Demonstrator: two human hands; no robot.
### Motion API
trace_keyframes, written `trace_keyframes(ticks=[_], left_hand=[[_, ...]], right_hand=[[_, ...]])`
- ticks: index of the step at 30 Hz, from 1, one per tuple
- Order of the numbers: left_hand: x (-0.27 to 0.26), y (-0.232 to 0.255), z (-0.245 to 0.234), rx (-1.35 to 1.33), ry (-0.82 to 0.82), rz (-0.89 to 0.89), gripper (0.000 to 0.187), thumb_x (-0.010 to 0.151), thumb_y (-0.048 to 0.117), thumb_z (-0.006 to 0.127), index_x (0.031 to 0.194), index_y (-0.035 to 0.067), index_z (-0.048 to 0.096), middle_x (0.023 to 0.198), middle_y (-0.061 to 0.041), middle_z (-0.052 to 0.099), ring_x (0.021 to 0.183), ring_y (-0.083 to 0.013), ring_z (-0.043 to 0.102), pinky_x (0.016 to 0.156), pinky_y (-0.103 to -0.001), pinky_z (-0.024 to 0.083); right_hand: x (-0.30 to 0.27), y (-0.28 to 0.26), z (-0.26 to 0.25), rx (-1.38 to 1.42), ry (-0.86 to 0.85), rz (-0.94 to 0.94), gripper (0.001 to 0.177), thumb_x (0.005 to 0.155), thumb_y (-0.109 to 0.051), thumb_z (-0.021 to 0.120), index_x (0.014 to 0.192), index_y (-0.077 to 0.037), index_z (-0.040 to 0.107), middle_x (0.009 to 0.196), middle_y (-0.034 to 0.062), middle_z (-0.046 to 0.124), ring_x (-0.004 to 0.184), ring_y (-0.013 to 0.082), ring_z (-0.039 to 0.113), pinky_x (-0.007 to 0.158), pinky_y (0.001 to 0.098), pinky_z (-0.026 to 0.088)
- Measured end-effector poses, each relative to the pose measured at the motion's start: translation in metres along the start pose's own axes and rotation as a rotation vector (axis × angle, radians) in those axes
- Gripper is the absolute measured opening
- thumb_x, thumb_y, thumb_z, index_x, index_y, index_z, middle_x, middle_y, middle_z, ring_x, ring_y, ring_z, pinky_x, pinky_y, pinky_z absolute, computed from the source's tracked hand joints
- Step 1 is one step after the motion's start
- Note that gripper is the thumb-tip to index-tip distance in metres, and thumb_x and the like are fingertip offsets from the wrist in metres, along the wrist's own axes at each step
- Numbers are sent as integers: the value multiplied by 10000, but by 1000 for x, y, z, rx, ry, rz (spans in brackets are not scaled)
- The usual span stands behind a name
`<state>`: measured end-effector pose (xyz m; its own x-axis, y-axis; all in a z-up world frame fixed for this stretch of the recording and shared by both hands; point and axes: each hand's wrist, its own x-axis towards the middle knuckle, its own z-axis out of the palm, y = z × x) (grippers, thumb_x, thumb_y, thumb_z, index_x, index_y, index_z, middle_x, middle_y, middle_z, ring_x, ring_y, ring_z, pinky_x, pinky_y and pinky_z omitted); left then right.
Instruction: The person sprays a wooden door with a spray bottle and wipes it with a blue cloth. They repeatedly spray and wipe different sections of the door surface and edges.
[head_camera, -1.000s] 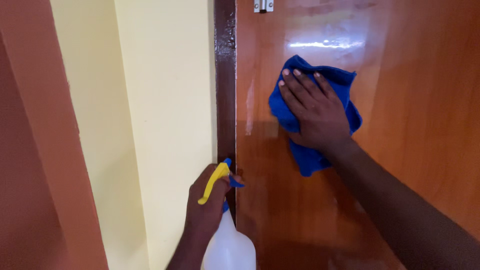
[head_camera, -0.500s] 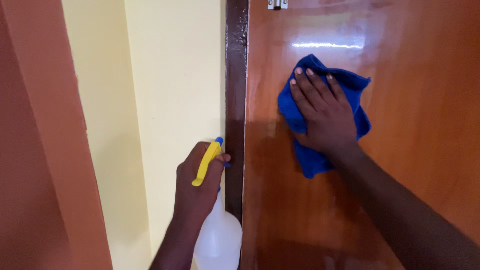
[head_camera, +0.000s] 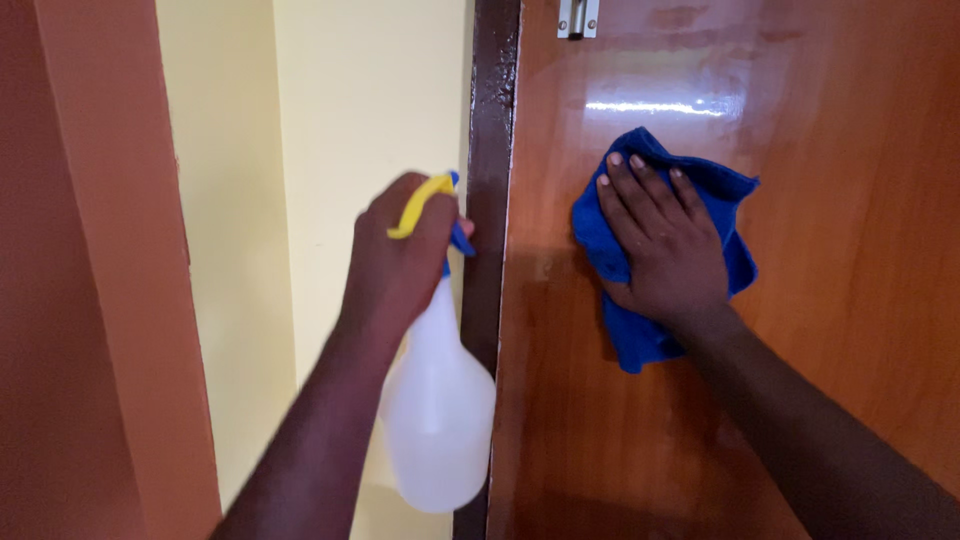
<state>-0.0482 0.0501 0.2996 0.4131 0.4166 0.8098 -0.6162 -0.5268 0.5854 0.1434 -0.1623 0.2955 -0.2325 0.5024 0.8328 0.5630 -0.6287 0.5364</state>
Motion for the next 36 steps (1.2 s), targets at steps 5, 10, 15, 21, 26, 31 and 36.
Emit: trace_keyframes(ticks=[5, 10, 15, 21, 26, 31, 36], left_hand=[[29, 19, -5, 92, 6, 63, 282, 934, 279, 556, 854, 20, 631, 653, -100, 656, 581, -150, 700, 551, -317, 540], [48, 31, -6, 17, -59, 159, 266, 920, 305, 563, 902, 61, 667, 696, -48, 716, 624, -100, 698, 550, -298, 535], [48, 44, -5, 76, -73, 71, 298, 905, 330, 579, 873, 46, 665, 664, -70, 677, 587, -138, 715, 553, -298, 557], [56, 45, 4, 86, -79, 84, 297, 899, 335, 575, 861, 55, 667, 686, -41, 706, 644, -113, 750, 574, -288, 565], [55, 44, 9, 118, -73, 106, 309, 898, 351, 588, 878, 58, 686, 696, -54, 725, 655, -130, 711, 608, -305, 557], [50, 52, 14, 311, -95, 5, 330, 896, 391, 553, 917, 104, 714, 674, -55, 757, 633, -131, 736, 653, -307, 557], [50, 47, 14, 264, -110, 32, 335, 902, 363, 556, 906, 67, 713, 712, -52, 754, 656, -142, 725, 645, -322, 561]], right_hand=[[1, 0, -1, 12, -24, 2, 820, 756, -341, 703, 1500, -50, 514, 1632, 149, 425, 1503, 301, 399, 1233, 525, 277], [2, -1, -4, 25, -30, 9, 847, 726, -343, 714, 1494, -50, 508, 1621, 148, 419, 1492, 304, 393, 1223, 528, 271], [3, -2, -7, 18, -57, 21, 864, 701, -338, 712, 1487, -45, 507, 1618, 149, 422, 1490, 301, 394, 1223, 522, 269], [2, -3, -5, 5, -23, 14, 823, 758, -338, 703, 1506, -51, 512, 1624, 140, 432, 1494, 296, 404, 1236, 521, 268], [3, -1, -2, 23, -32, 15, 801, 766, -349, 694, 1487, -48, 516, 1617, 146, 432, 1486, 308, 403, 1228, 518, 273], [15, -2, 3, 38, -36, 1, 826, 753, -363, 713, 1480, -34, 500, 1611, 170, 418, 1485, 327, 390, 1215, 514, 269], [41, -11, 7, 84, -93, -29, 992, 640, -397, 764, 1492, -14, 429, 1594, 210, 356, 1464, 362, 342, 1197, 520, 235]])
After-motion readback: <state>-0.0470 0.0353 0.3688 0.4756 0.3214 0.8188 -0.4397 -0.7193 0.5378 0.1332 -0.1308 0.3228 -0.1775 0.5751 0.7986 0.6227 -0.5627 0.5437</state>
